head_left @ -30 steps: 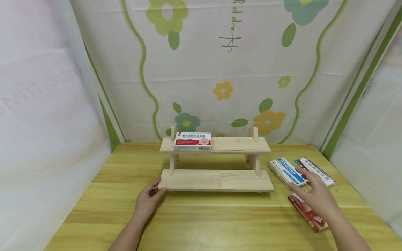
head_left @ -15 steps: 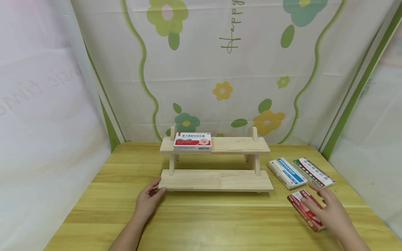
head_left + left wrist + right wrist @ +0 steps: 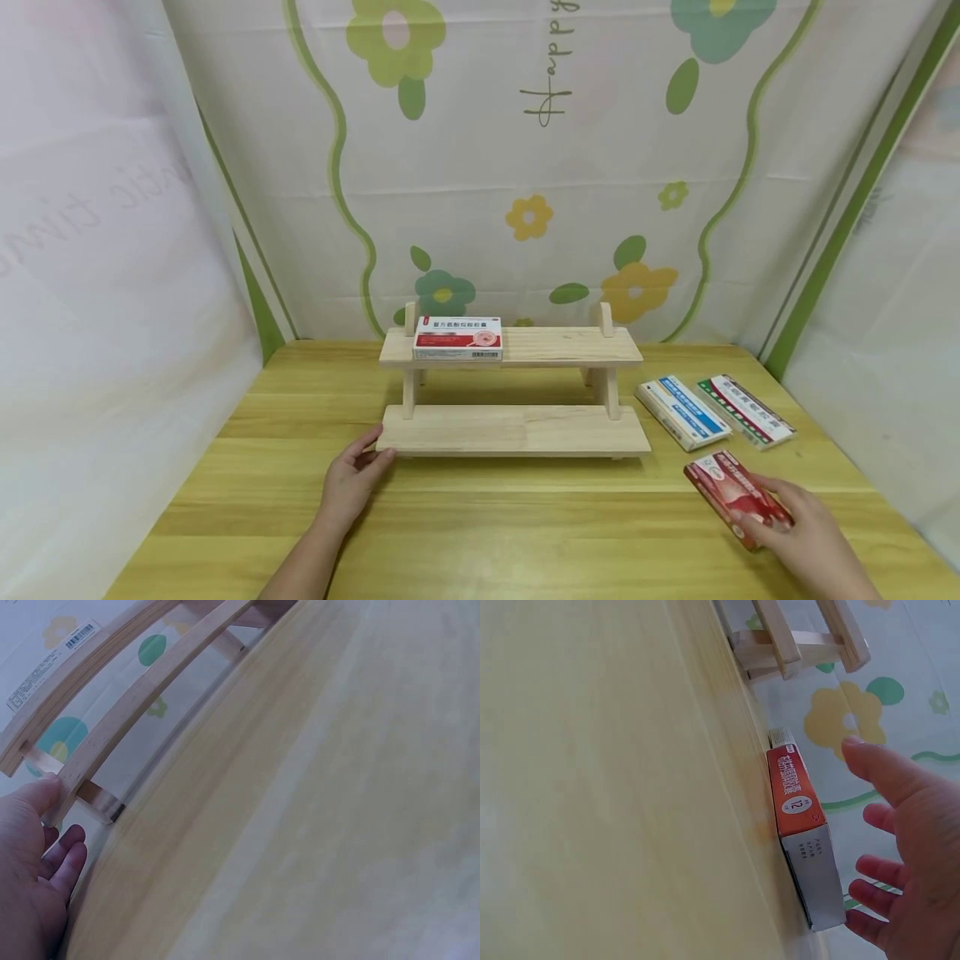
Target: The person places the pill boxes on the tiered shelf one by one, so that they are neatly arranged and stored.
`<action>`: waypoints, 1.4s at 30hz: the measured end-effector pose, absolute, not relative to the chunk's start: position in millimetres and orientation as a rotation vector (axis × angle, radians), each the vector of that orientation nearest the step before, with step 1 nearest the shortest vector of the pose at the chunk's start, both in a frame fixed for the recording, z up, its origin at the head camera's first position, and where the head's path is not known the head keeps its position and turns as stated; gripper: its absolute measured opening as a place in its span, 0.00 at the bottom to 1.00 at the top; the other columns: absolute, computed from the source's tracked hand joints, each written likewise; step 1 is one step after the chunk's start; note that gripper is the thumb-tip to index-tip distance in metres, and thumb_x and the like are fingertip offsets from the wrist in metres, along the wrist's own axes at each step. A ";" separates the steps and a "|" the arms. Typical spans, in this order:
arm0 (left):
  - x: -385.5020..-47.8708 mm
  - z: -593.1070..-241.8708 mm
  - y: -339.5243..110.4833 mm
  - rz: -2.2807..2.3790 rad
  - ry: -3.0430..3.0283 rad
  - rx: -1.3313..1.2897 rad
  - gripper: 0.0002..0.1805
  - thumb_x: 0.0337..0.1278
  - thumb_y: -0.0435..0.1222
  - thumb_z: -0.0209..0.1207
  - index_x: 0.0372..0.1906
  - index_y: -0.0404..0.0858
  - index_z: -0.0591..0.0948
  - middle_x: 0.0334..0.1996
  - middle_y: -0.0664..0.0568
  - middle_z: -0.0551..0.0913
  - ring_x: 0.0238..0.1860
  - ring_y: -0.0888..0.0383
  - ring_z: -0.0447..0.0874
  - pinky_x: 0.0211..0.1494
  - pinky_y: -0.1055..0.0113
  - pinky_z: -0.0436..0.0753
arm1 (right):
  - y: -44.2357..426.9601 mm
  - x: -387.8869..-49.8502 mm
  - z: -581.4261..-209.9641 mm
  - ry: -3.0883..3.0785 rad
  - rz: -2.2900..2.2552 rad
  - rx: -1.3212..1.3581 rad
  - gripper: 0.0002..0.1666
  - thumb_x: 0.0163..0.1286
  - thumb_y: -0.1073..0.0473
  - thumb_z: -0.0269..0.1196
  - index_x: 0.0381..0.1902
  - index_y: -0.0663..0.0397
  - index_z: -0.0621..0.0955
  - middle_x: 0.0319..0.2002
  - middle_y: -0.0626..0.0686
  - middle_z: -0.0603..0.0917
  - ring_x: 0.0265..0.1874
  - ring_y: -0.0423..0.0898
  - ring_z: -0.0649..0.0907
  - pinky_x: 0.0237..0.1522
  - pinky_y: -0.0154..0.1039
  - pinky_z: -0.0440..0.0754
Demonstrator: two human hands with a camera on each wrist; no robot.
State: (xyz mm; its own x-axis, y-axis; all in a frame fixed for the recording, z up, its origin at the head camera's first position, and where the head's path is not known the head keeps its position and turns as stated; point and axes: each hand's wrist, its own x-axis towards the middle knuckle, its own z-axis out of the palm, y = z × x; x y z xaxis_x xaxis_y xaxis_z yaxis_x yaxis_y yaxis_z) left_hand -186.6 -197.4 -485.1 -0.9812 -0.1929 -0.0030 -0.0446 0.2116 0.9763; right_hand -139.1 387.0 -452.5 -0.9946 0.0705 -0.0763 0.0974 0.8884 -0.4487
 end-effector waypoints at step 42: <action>-186.6 -485.8 -198.7 -1.875 -2.359 0.219 0.32 0.60 0.42 0.65 0.68 0.39 0.72 0.70 0.43 0.69 0.45 0.73 0.76 0.46 0.82 0.77 | 395.9 -134.2 -456.0 2.855 -0.690 0.336 0.62 0.63 0.26 0.58 0.73 0.69 0.56 0.62 0.84 0.54 0.55 0.81 0.66 0.49 0.71 0.74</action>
State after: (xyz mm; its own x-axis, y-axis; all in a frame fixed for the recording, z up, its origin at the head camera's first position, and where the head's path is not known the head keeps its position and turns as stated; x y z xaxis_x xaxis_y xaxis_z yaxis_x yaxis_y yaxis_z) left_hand -186.6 -198.7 -485.8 -0.9823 -0.1872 0.0038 -0.0385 0.2222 0.9742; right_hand -134.2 395.9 -456.0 -0.9572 0.1747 -0.2306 0.2607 0.8663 -0.4260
